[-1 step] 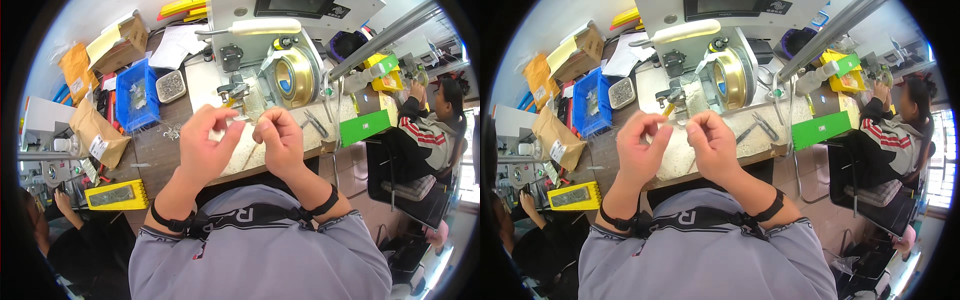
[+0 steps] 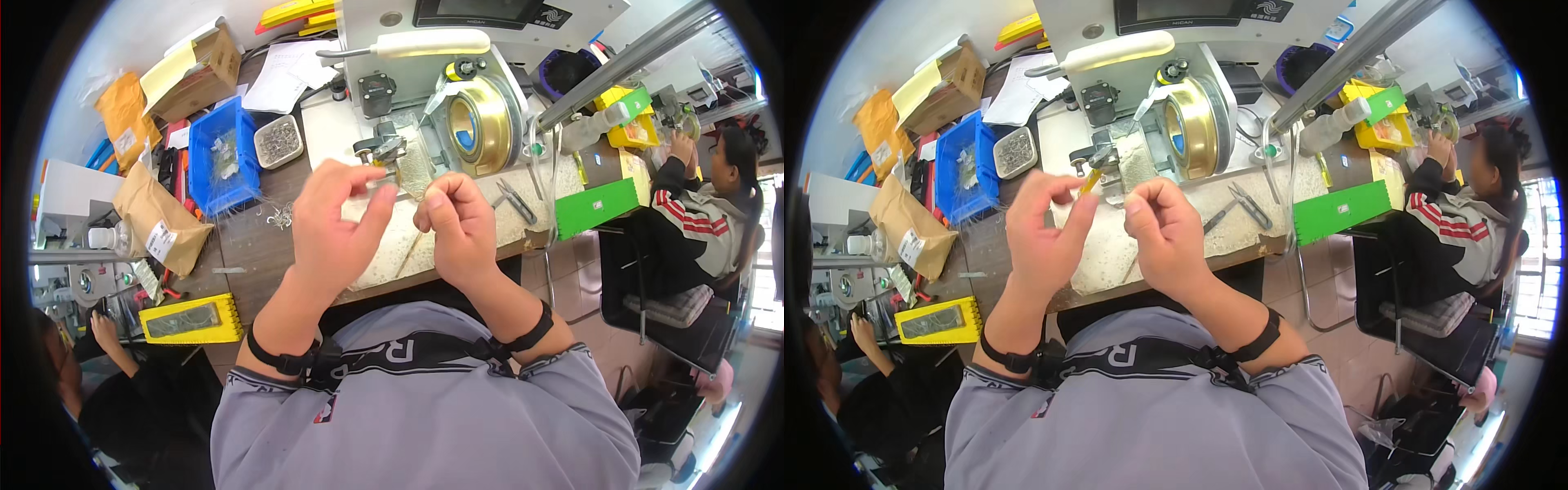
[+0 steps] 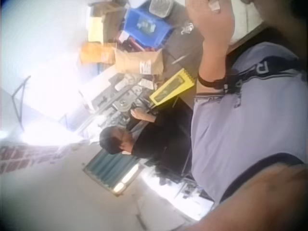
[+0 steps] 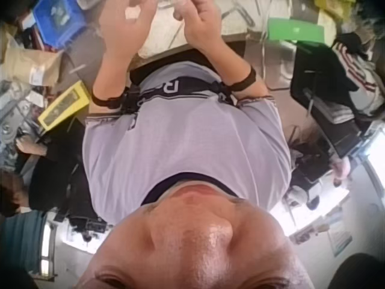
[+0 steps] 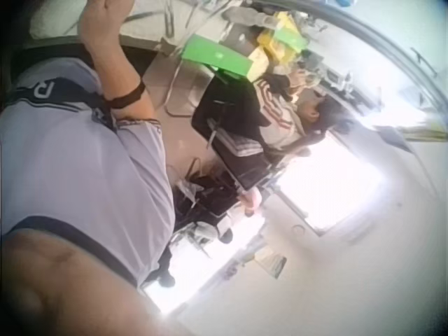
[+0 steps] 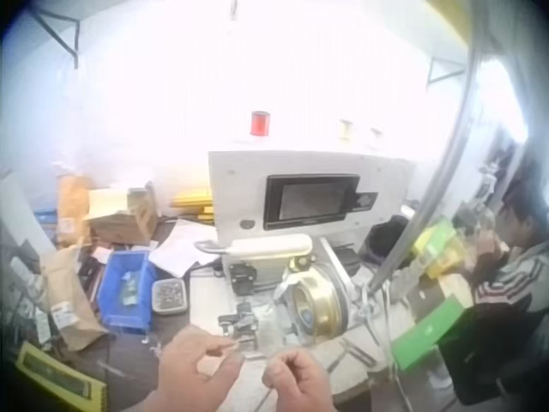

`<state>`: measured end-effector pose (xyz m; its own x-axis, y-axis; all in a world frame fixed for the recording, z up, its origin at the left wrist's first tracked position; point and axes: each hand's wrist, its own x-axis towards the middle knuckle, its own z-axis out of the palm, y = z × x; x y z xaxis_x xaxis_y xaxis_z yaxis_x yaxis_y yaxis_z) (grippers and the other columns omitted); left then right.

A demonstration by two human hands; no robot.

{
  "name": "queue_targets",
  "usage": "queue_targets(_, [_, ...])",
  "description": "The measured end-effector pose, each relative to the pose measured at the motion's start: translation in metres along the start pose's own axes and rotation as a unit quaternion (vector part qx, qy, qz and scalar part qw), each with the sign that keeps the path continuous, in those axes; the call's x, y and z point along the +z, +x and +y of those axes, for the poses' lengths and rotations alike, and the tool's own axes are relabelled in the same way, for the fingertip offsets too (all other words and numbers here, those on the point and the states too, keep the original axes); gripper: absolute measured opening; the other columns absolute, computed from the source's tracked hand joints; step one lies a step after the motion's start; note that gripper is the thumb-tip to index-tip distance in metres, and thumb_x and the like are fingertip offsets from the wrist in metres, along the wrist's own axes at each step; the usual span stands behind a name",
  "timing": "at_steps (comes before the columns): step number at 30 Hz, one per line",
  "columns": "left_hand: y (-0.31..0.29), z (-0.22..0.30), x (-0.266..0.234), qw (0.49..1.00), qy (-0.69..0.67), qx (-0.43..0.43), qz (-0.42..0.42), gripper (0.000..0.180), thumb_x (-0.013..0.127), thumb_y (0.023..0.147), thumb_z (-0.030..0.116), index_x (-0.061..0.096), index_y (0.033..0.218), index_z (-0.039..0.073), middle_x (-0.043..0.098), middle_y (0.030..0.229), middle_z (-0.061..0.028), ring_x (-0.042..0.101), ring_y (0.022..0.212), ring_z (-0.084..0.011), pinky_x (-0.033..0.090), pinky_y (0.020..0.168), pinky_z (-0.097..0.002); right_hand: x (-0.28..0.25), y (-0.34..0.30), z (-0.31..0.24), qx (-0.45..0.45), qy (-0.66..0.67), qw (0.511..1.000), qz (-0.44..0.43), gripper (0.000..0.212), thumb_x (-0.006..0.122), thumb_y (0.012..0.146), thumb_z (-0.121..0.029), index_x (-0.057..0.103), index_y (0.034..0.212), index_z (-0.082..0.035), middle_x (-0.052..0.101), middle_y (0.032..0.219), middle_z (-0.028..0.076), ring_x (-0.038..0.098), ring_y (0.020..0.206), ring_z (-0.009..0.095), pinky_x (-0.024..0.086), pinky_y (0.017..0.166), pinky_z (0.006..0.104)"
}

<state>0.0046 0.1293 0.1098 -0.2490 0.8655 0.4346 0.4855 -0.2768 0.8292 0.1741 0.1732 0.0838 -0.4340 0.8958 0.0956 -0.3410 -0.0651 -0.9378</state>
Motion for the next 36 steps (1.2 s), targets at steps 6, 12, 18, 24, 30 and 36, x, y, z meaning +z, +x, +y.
queue_targets(6, [0.041,-0.005,0.022,0.963,0.23,0.131,0.043,0.023,0.08,0.078,0.019,0.073,0.098,0.011,0.066,0.096,-0.003,0.063,0.092,-0.0233,0.04,0.086,-0.0405,-0.011,0.01,0.018,-0.04,0.025,0.998,0.041,0.01,0.056,0.107,-0.014,0.053,0.104,-0.005,0.052,0.082,-0.004,0.046,0.072,0.003,0.04,0.066,0.02])
queue_targets(12, [0.055,-0.011,0.032,0.947,0.293,0.134,-0.002,0.017,0.077,0.083,0.019,0.075,0.096,0.008,0.072,0.095,-0.0073,0.065,0.091,-0.0244,0.04,0.088,-0.0376,-0.004,0.021,0.026,-0.094,-0.018,0.994,0.049,0.01,0.056,0.107,-0.014,0.054,0.103,-0.005,0.051,0.082,-0.004,0.045,0.071,0.002,0.039,0.064,0.0203])
queue_targets(18, [0.056,-0.02,0.024,0.992,0.124,-0.001,0.016,0.011,0.072,0.091,0.017,0.072,0.093,0.007,0.07,0.084,-0.005,0.064,0.08,-0.0215,0.044,0.082,-0.038,0.001,0.048,0.036,-0.061,0.01,0.996,0.067,0.013,0.055,0.108,-0.018,0.054,0.102,-0.005,0.054,0.078,-0.003,0.047,0.068,0.003,0.04,0.063,0.0207])
queue_targets(24, [0.047,-0.037,0.014,0.984,-0.048,-0.17,0.011,0.019,0.068,0.1,0.02,0.07,0.097,0.0,0.069,0.086,-0.0029,0.057,0.081,-0.0077,0.047,0.075,-0.0258,0.004,0.061,0.036,-0.016,0.037,0.996,0.08,0.016,0.053,0.109,-0.02,0.052,0.101,-0.006,0.058,0.076,0.002,0.052,0.068,0.008,0.044,0.066,0.0236])
queue_targets(30, [0.037,-0.055,0.007,0.976,-0.092,-0.193,0.032,0.021,0.065,0.102,0.019,0.069,0.1,-0.002,0.069,0.09,-0.0022,0.058,0.085,-0.0077,0.047,0.079,-0.0257,0.005,0.065,0.039,-0.021,0.02,0.996,0.084,0.016,0.053,0.109,-0.02,0.052,0.1,-0.006,0.058,0.076,0.002,0.053,0.068,0.008,0.045,0.065,0.0241])
queue_targets(36, [0.021,-0.071,0.007,0.958,-0.111,-0.265,0.005,0.035,0.051,0.11,0.027,0.069,0.103,-0.003,0.069,0.094,-0.0023,0.058,0.087,-0.0091,0.047,0.082,-0.0269,0.003,0.066,0.041,-0.029,0.001,0.997,0.074,0.014,0.054,0.108,-0.018,0.053,0.101,-0.006,0.058,0.076,0.002,0.054,0.067,0.008,0.046,0.065,0.0242])
